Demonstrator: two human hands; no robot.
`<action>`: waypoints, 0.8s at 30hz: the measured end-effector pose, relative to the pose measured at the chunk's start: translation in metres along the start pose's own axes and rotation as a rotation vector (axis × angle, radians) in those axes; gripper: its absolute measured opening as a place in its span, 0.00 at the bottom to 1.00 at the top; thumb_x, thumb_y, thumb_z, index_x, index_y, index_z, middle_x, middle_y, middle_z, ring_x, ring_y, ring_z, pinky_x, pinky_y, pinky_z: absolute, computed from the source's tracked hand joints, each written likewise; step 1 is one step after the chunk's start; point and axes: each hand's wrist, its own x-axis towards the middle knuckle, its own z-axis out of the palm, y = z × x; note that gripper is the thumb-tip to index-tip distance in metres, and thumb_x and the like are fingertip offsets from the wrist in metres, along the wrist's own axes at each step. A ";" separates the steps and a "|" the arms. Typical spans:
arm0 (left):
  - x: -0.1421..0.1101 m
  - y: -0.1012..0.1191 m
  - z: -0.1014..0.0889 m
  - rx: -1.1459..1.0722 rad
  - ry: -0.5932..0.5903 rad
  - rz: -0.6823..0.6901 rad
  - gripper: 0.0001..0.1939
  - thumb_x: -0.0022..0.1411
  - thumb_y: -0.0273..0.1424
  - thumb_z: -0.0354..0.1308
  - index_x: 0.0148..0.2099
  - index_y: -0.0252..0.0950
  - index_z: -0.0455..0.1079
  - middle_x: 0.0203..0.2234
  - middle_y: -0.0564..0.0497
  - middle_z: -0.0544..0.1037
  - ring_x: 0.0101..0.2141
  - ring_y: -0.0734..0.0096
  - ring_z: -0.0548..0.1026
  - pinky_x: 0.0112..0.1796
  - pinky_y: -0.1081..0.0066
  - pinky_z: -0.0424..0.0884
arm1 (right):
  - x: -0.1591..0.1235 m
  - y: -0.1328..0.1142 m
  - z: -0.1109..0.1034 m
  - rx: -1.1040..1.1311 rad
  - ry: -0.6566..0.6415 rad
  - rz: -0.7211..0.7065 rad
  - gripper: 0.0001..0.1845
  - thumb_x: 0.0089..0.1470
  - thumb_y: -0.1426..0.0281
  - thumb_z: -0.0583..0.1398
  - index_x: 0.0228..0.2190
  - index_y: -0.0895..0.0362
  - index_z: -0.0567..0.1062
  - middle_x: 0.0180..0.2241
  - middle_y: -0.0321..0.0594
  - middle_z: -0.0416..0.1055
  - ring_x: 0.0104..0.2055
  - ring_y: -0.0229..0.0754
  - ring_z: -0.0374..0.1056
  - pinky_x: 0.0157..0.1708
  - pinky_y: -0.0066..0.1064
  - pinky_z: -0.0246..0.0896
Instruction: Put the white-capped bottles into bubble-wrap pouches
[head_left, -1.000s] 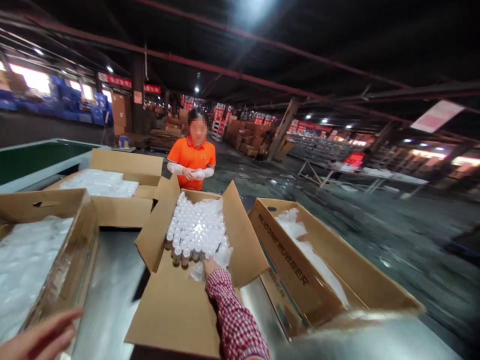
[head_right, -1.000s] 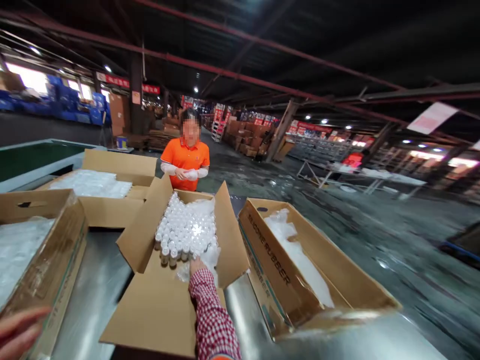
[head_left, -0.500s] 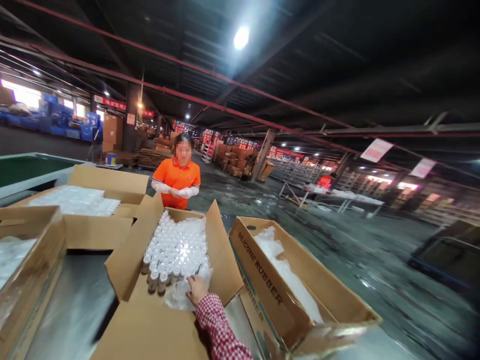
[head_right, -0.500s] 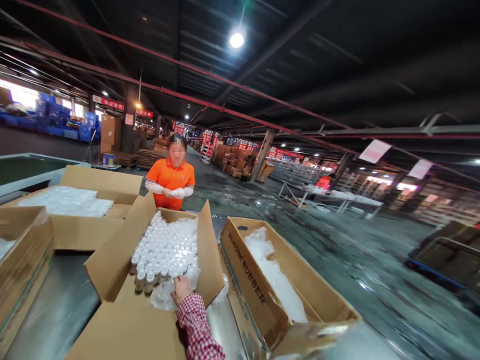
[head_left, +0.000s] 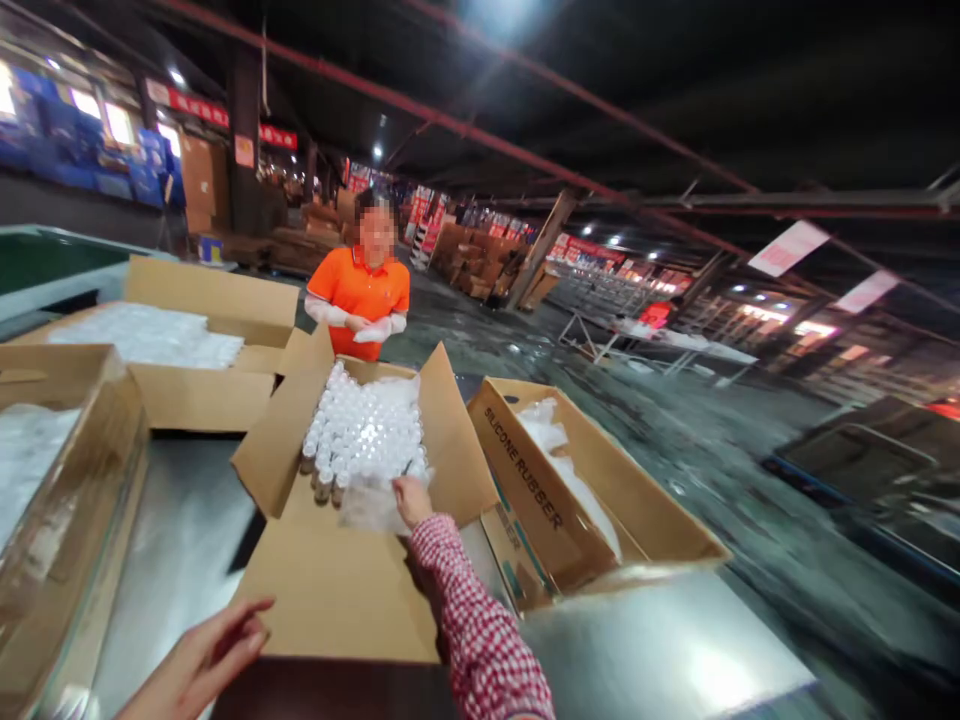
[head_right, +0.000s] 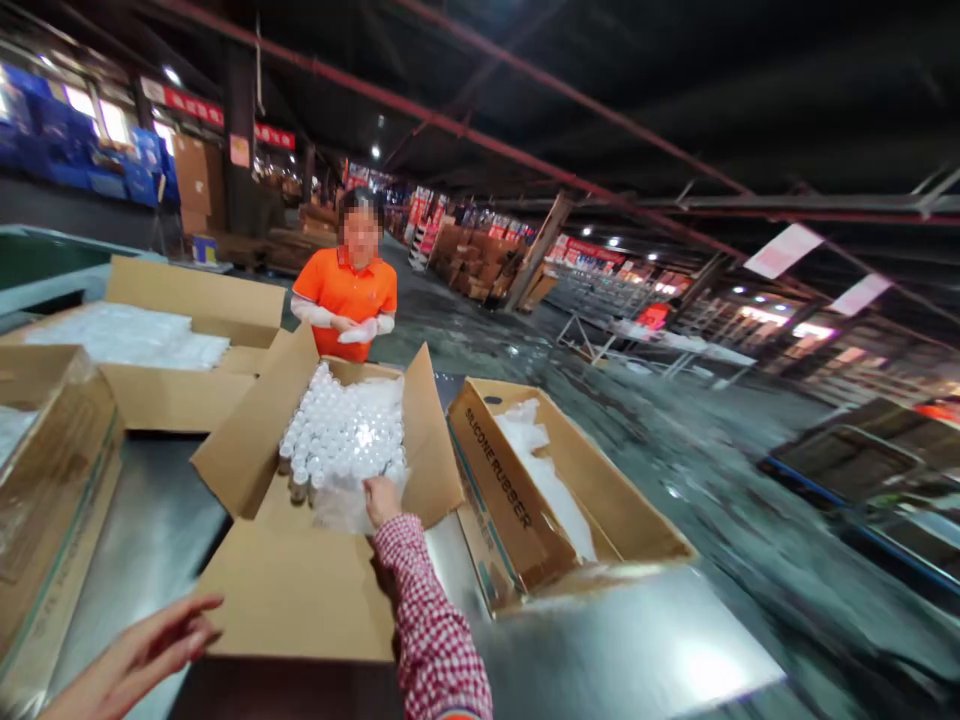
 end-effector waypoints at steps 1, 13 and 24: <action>0.002 -0.002 -0.002 -0.006 -0.030 -0.013 0.29 0.56 0.54 0.53 0.53 0.41 0.68 0.38 0.48 0.78 0.43 0.59 0.75 0.46 0.67 0.70 | 0.000 0.002 -0.005 0.059 0.042 0.023 0.10 0.61 0.67 0.54 0.38 0.60 0.72 0.40 0.41 0.72 0.45 0.42 0.68 0.48 0.41 0.62; 0.030 0.054 0.006 -0.291 0.282 0.036 0.42 0.50 0.49 0.61 0.61 0.38 0.49 0.40 0.48 0.66 0.33 0.68 0.72 0.32 0.67 0.74 | -0.090 -0.105 0.001 0.665 0.118 -0.159 0.13 0.53 0.65 0.54 0.39 0.56 0.71 0.34 0.41 0.72 0.35 0.42 0.69 0.36 0.32 0.67; 0.006 0.054 -0.027 0.086 0.507 0.155 0.24 0.55 0.40 0.56 0.52 0.37 0.62 0.38 0.49 0.70 0.35 0.63 0.71 0.38 0.66 0.70 | -0.126 -0.169 0.018 0.968 -0.483 -0.294 0.17 0.52 0.56 0.58 0.28 0.57 0.73 0.22 0.32 0.63 0.23 0.34 0.58 0.24 0.26 0.56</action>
